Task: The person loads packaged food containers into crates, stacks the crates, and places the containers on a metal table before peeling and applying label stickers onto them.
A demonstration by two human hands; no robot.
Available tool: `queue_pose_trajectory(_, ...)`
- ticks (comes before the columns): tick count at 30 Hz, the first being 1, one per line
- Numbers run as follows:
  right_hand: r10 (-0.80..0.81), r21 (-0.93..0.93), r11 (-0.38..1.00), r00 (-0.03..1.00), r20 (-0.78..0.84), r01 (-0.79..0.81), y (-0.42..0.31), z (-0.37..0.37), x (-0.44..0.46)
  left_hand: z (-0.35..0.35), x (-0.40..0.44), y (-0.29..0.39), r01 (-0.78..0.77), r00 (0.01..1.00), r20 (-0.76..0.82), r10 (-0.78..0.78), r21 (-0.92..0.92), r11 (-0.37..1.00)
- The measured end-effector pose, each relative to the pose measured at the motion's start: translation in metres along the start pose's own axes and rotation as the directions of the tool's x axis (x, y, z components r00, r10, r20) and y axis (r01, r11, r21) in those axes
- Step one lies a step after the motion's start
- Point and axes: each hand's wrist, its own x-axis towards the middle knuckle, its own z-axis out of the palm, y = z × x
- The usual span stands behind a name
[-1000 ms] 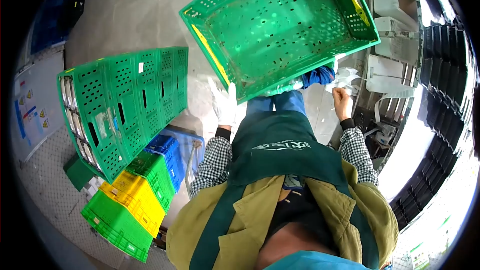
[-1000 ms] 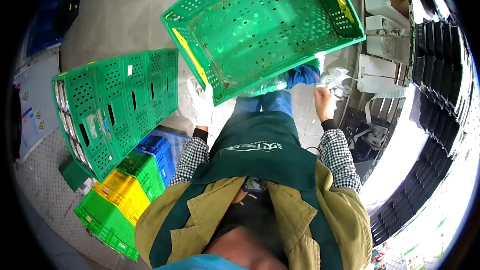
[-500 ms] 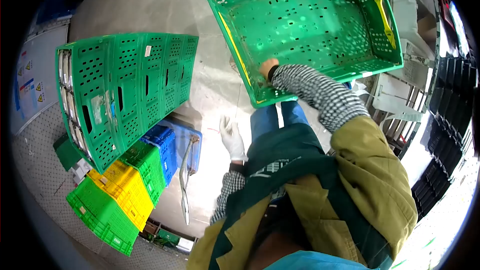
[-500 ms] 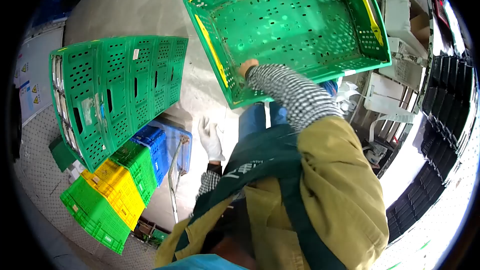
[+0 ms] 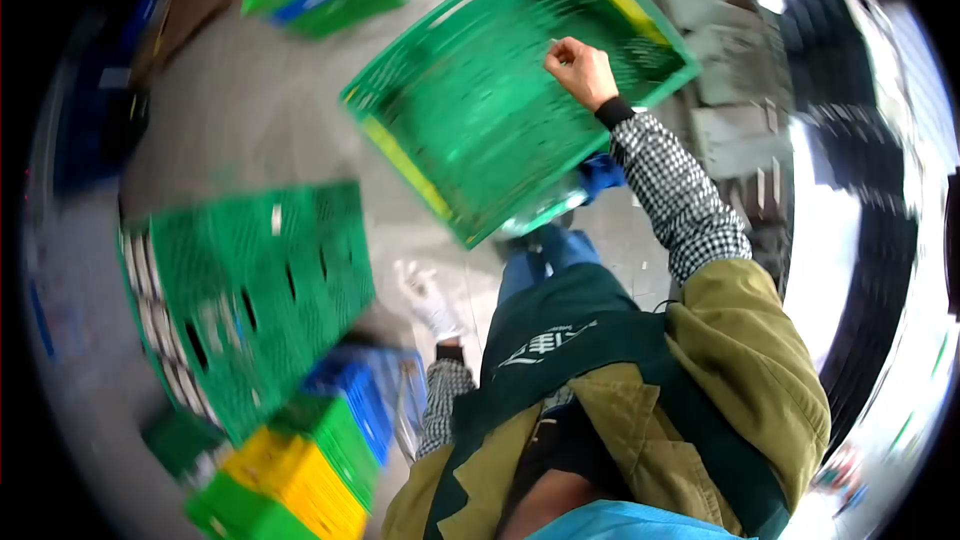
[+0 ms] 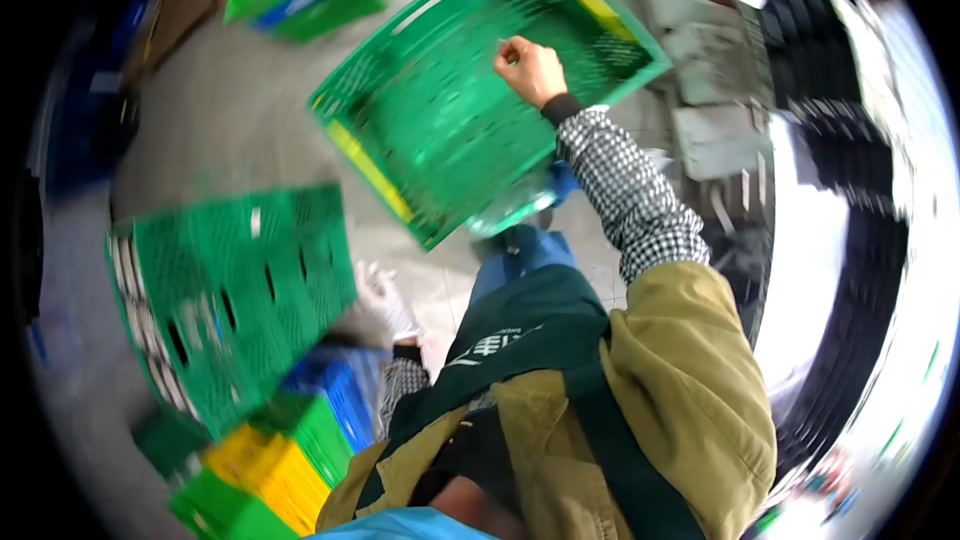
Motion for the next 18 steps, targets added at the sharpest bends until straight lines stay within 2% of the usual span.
queue_pose_trajectory(1,0.060,0.108,0.993,0.996,-0.069,-0.053,0.003,-0.053,-0.010,0.003,0.018,-0.009,-0.208,0.977,0.057,0.204,0.075,0.975)
queue_pose_trajectory(2,0.117,0.210,0.974,0.982,-0.146,-0.084,0.004,-0.106,-0.027,0.007,0.036,-0.018,-0.411,0.910,0.111,0.399,0.128,0.902)
queue_pose_trajectory(3,0.169,0.286,0.953,0.961,-0.220,-0.102,0.017,-0.149,-0.054,0.031,0.030,0.017,-0.206,0.972,0.021,0.235,-0.409,0.889)
queue_pose_trajectory(4,0.239,0.223,0.959,0.918,-0.316,-0.173,0.034,-0.186,-0.086,0.045,0.024,0.065,-0.038,0.991,0.089,0.101,-0.540,0.841)
queue_pose_trajectory(5,0.319,0.295,0.931,0.869,-0.378,-0.214,0.050,-0.217,-0.125,0.063,0.024,0.080,-0.360,0.916,0.132,0.379,-0.151,0.921)
queue_pose_trajectory(6,0.382,0.236,0.922,0.821,-0.425,-0.307,0.058,-0.246,-0.168,0.083,0.029,0.090,-0.469,0.860,0.191,0.473,-0.069,0.880)
queue_pose_trajectory(7,0.409,0.066,0.905,0.814,-0.413,-0.421,0.090,-0.258,-0.217,0.102,0.024,0.109,-0.481,0.830,0.265,0.491,-0.107,0.870)
queue_pose_trajectory(8,0.406,-0.193,0.859,0.861,-0.307,-0.474,0.128,-0.272,-0.278,0.122,0.013,0.130,-0.494,0.795,0.330,0.509,-0.135,0.859)
queue_pose_trajectory(9,0.460,-0.459,0.771,0.885,-0.077,-0.441,0.168,-0.280,-0.353,0.146,0.002,0.140,-0.533,0.751,0.363,0.552,-0.162,0.830)
queue_pose_trajectory(10,0.653,-0.623,0.497,0.733,-0.190,-0.604,0.153,-0.292,-0.412,0.169,-0.012,0.151,-0.556,0.689,0.416,0.594,-0.222,0.801)
queue_pose_trajectory(11,0.700,-0.644,0.417,0.679,-0.223,-0.641,0.152,-0.309,-0.460,0.195,-0.030,0.161,-0.603,0.620,0.449,0.644,-0.252,0.757)
queue_pose_trajectory(12,0.792,-0.420,0.410,0.544,-0.277,-0.810,0.142,-0.328,-0.496,0.219,-0.049,0.168,-0.645,0.548,0.478,0.686,-0.281,0.711)
queue_pose_trajectory(13,0.796,-0.293,0.331,0.432,-0.423,-0.897,0.130,-0.346,-0.525,0.255,-0.066,0.165,-0.469,0.546,0.554,0.628,-0.420,0.777)
queue_pose_trajectory(14,0.786,-0.151,0.263,0.303,-0.539,-0.953,0.123,-0.360,-0.556,0.277,-0.097,0.169,-0.544,0.462,0.573,0.677,-0.420,0.727)
queue_pose_trajectory(15,0.705,-0.165,0.324,0.354,-0.615,-0.931,0.123,-0.370,-0.595,0.299,-0.128,0.173,-0.611,0.373,0.587,0.719,-0.427,0.666)
queue_pose_trajectory(16,0.612,-0.185,0.381,0.397,-0.684,-0.906,0.126,-0.379,-0.628,0.311,-0.175,0.189,-0.517,0.347,0.668,0.658,-0.449,0.729)
queue_pose_trajectory(17,0.376,-0.256,0.391,0.407,-0.832,-0.884,0.118,-0.386,-0.648,0.324,-0.214,0.188,-0.629,0.236,0.638,0.733,-0.474,0.616)
queue_pose_trajectory(18,0.554,-0.028,0.358,0.237,-0.798,-0.933,0.113,-0.398,-0.670,0.345,-0.259,0.188,-0.709,0.094,0.605,0.790,-0.517,0.480)
